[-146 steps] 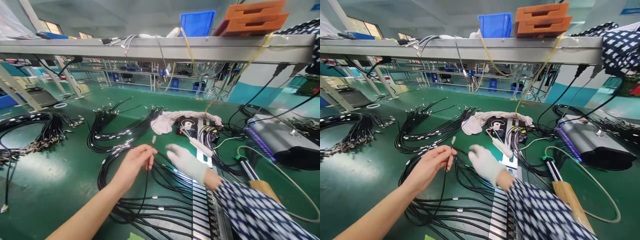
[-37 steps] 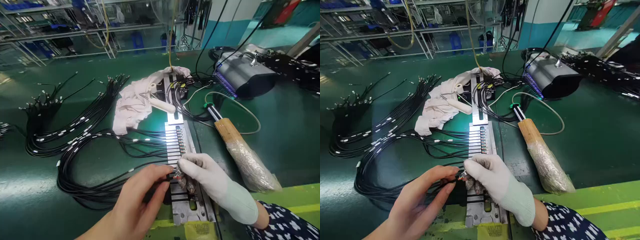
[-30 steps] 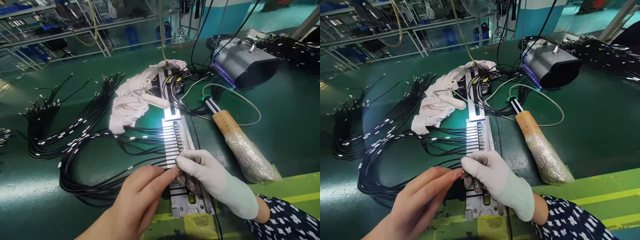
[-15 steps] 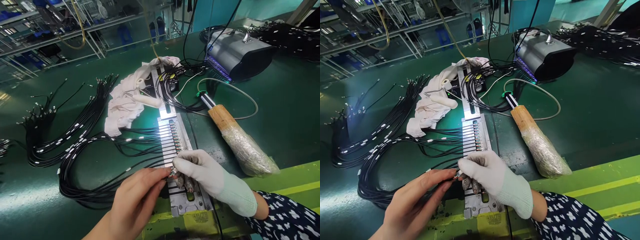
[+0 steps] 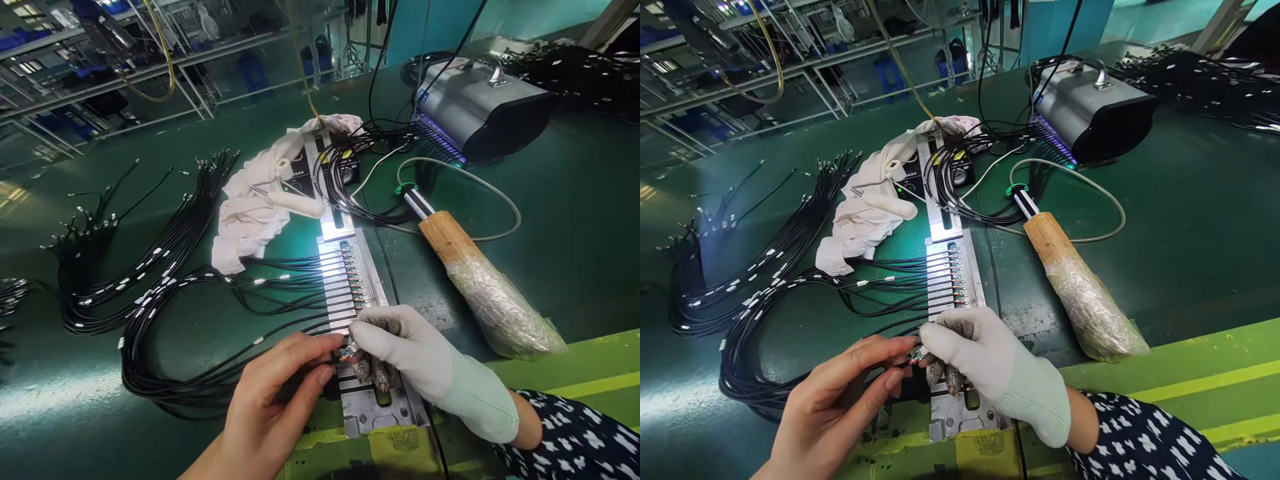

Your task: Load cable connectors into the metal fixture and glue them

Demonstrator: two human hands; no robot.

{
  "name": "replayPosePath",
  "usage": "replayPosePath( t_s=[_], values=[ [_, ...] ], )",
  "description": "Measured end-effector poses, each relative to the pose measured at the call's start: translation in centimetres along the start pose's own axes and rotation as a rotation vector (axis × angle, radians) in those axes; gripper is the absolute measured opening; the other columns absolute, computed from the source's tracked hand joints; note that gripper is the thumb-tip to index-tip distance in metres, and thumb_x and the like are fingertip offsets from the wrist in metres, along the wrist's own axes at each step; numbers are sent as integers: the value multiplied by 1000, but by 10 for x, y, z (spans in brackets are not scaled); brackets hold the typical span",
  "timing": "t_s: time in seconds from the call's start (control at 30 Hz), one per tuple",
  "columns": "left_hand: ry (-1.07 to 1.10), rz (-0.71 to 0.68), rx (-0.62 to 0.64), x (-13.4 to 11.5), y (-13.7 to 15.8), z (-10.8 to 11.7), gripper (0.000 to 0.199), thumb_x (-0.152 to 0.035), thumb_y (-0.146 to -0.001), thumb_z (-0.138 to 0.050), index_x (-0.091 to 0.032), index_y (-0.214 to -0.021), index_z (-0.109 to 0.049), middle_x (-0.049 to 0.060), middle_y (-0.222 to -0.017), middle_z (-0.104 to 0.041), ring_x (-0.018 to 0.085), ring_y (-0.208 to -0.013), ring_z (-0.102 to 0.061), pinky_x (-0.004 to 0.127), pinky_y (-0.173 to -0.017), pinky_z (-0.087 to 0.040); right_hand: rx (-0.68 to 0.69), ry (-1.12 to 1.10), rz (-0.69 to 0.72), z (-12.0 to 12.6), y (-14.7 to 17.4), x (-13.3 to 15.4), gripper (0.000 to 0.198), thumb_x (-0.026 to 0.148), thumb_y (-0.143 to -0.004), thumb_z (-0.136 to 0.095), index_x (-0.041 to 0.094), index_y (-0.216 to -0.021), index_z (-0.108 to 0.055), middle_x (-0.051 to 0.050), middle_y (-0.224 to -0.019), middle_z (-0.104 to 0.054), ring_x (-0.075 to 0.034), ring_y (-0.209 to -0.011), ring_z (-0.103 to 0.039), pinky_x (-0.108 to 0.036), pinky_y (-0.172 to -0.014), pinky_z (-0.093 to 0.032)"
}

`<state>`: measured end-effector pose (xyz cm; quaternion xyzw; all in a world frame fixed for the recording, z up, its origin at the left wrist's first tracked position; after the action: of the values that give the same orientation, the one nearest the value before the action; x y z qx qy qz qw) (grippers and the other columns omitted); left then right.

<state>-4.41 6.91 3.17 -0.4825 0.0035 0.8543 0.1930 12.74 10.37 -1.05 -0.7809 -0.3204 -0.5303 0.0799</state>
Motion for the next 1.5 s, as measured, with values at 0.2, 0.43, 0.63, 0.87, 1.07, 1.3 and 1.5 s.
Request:
replayPosePath(
  t_s=[0.2, 0.43, 0.63, 0.87, 1.07, 1.3, 1.5],
  values=[
    [61, -63, 59, 0, 0, -2, 42, -2, -89, -53, -25, -124, -61, 0, -97, -69, 8, -86, -63, 16, -75, -51, -22, 44, 18, 0, 1, 3, 40, 48, -90, -63, 16, -69, -53, 2, -68, -45, -10, -64, -40, -22, -58, -33],
    [58, -67, 20, -2, 0, -3, 36, -1, -87, -56, -21, -116, -62, 1, -93, -69, 9, -84, -64, 15, -75, -52, -56, 108, 8, 3, 4, 1, 39, 50, -90, -62, 18, -70, -52, 1, -70, -42, -13, -68, -39, -24, -60, -34],
    [98, -8, -3, -2, -1, -5, 34, -3, -87, -57, -25, -111, -63, -1, -95, -71, 8, -87, -66, 13, -78, -52, -45, 145, -11, 4, 5, 0, 44, 57, -88, -59, 17, -71, -52, 1, -70, -42, -13, -67, -38, -25, -60, -35],
    [240, 205, -30, -4, -3, -9, 22, -15, -85, -63, -26, -105, -65, -1, -94, -70, 10, -85, -67, 16, -77, -56, -36, 196, -35, 7, 6, 1, 43, 57, -89, -58, 17, -72, -53, 1, -72, -41, -13, -68, -38, -25, -60, -34],
    [307, 419, -15, -8, -16, -17, 9, -25, -79, -68, -18, -80, -64, 1, -71, -65, 11, -65, -60, 18, -59, -51, -50, 264, -33, 9, 8, 0, 41, 54, -90, -59, 17, -71, -54, 1, -70, -43, -13, -67, -40, -24, -59, -34],
    [516, 581, 30, -5, -24, -21, 16, -28, -77, -69, -16, -71, -62, -1, -63, -58, 9, -59, -50, 19, -54, -41, -54, 280, 4, 11, 8, -1, 39, 49, -89, -62, 17, -69, -52, 3, -67, -39, -11, -63, -35, -24, -55, -29],
    [655, 654, 72, 3, -23, -23, 21, -33, -76, -72, -16, -69, -64, -3, -59, -54, 7, -54, -42, 19, -51, -32, -78, 245, 4, 11, 5, -2, 43, 54, -89, -60, 17, -67, -51, 3, -64, -39, -11, -61, -35, -24, -54, -29]
  ],
)
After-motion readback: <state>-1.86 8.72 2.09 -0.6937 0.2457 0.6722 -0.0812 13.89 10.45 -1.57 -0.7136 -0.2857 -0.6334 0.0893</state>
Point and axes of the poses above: each hand's wrist, its own y-axis away from the middle knuckle, its own z-axis out of the back of the hand, x = y × z, the point moved 3 cm from there along -y, towards the middle knuckle
